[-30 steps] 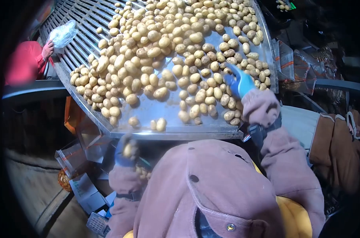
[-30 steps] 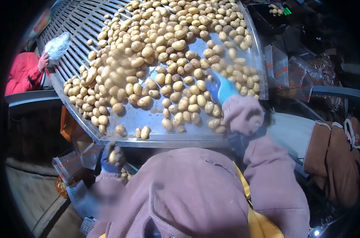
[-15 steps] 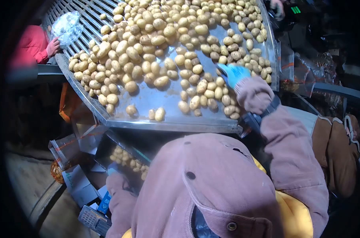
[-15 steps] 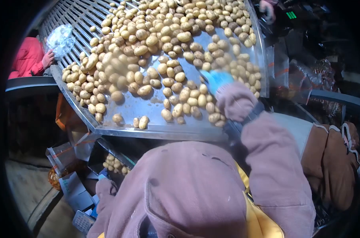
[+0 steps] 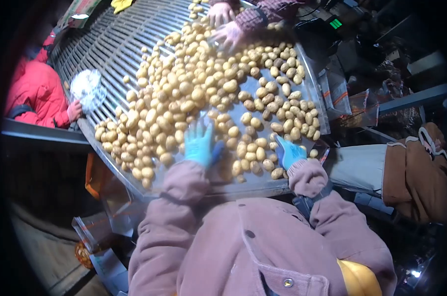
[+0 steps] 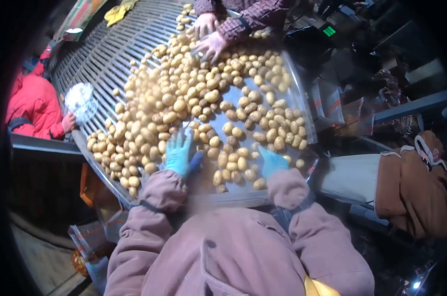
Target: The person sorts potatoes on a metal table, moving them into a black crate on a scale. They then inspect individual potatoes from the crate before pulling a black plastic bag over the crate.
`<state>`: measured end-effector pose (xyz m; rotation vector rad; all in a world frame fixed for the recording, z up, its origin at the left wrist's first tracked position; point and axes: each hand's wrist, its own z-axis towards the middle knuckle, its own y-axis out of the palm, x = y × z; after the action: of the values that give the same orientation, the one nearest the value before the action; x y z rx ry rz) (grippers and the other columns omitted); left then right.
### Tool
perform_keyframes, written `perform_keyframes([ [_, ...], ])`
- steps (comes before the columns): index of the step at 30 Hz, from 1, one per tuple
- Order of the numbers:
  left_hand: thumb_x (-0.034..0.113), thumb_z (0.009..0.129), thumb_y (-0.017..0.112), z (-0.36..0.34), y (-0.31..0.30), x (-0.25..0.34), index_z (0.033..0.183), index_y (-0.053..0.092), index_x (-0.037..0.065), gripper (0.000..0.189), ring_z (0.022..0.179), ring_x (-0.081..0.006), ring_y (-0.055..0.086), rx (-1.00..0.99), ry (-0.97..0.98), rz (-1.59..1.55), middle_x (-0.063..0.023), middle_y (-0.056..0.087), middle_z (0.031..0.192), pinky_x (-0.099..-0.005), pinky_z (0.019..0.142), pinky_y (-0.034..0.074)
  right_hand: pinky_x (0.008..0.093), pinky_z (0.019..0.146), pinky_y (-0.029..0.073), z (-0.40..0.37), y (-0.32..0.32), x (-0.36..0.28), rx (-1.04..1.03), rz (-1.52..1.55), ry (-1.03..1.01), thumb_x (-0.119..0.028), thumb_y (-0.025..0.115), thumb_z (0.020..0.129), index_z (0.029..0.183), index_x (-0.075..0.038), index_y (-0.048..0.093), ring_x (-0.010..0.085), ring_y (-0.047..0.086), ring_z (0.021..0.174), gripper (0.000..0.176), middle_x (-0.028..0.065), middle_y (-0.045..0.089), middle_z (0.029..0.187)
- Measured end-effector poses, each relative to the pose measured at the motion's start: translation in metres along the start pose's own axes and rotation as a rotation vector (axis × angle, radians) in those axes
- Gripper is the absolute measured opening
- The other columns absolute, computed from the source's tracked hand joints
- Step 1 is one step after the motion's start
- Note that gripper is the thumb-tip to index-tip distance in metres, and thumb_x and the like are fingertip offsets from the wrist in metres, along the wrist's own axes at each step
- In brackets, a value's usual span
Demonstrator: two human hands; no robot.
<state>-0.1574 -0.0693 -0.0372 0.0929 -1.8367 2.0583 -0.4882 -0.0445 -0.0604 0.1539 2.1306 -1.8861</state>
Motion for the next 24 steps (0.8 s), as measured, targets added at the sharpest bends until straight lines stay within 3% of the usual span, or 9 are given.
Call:
perform_keyframes([
  [2,0.042,0.084,0.065,0.011,0.028,0.016,0.147,0.036,0.007,0.078,0.141,-0.0429,0.023,-0.047,0.033,0.053,-0.0218,0.026,0.155,-0.0584,0.114,0.017,0.0483,0.079,0.051,-0.014,-0.046,-0.008,-0.193,0.047,0.281,-0.026,0.058,0.09,0.134,-0.026,0.055,0.0381,0.065,0.091,0.044,0.0155,0.068,0.1],
  [4,0.048,0.085,0.063,0.022,0.021,0.049,0.149,0.033,0.008,0.081,0.146,-0.0439,0.014,-0.397,0.185,0.131,-0.0214,0.02,0.158,-0.057,0.117,0.012,0.0484,0.081,0.051,-0.031,-0.041,0.022,-0.142,0.236,0.411,-0.03,0.059,0.091,0.135,-0.027,0.055,0.0389,0.065,0.092,0.044,0.018,0.068,0.103],
  [6,0.048,0.087,0.063,0.009,0.036,0.055,0.148,0.033,0.007,0.08,0.147,-0.0452,0.01,-0.272,0.404,-0.162,-0.0232,0.02,0.157,-0.0574,0.118,0.012,0.0477,0.082,0.052,-0.052,-0.036,0.04,-0.087,0.291,0.506,-0.032,0.059,0.092,0.134,-0.025,0.056,0.0392,0.066,0.093,0.042,0.0202,0.068,0.105],
  [8,0.049,0.088,0.061,0.042,0.032,0.059,0.147,0.036,0.008,0.076,0.146,-0.0451,0.016,-0.217,0.313,-0.103,-0.0229,0.023,0.156,-0.0584,0.117,0.015,0.046,0.081,0.053,-0.069,-0.03,0.045,-0.026,0.183,0.516,-0.031,0.06,0.092,0.133,-0.023,0.057,0.0389,0.067,0.092,0.042,0.0205,0.068,0.103],
  [10,0.051,0.09,0.057,0.105,-0.006,0.048,0.147,0.037,0.011,0.072,0.145,-0.0455,0.018,-0.235,0.131,0.0,-0.0227,0.023,0.156,-0.0574,0.117,0.016,0.0429,0.079,0.054,-0.085,0.001,0.056,0.002,0.484,0.593,-0.027,0.061,0.091,0.134,-0.022,0.057,0.0389,0.067,0.092,0.044,0.0204,0.069,0.102],
  [12,0.053,0.09,0.054,0.147,0.011,0.032,0.147,0.038,0.014,0.071,0.145,-0.0449,0.016,0.011,-0.032,0.083,-0.0207,0.024,0.156,-0.0588,0.116,0.015,0.0431,0.082,0.054,-0.092,0.002,0.038,0.099,0.487,0.54,-0.024,0.061,0.09,0.136,-0.023,0.055,0.0388,0.067,0.094,0.047,0.0196,0.069,0.104],
  [15,0.06,0.088,0.053,0.168,0.031,0.019,0.149,0.037,0.02,0.075,0.146,-0.046,0.012,-0.091,-0.013,0.193,-0.0141,0.026,0.158,-0.0642,0.114,0.01,0.0441,0.087,0.051,-0.085,0.004,0.036,0.115,0.398,0.538,-0.025,0.061,0.091,0.136,-0.02,0.055,0.0382,0.065,0.101,0.046,0.0211,0.066,0.111],
  [21,0.056,0.092,0.049,0.126,0.016,0.078,0.145,0.036,0.009,0.073,0.146,-0.0367,0.019,-0.399,0.22,0.111,-0.0121,0.035,0.152,-0.065,0.113,0.012,0.0441,0.088,0.051,-0.068,0.016,0.03,0.159,0.419,0.549,-0.023,0.055,0.094,0.13,-0.013,0.058,0.0398,0.064,0.102,0.038,0.0197,0.066,0.115],
  [24,0.054,0.09,0.055,0.092,0.04,0.093,0.146,0.039,0.015,0.07,0.142,-0.0402,0.025,-0.218,0.373,-0.156,-0.0175,0.036,0.149,-0.066,0.113,0.012,0.0435,0.088,0.051,-0.059,0.005,0.018,0.135,0.418,0.553,-0.023,0.055,0.094,0.129,-0.012,0.059,0.0396,0.064,0.102,0.037,0.0198,0.066,0.115],
])
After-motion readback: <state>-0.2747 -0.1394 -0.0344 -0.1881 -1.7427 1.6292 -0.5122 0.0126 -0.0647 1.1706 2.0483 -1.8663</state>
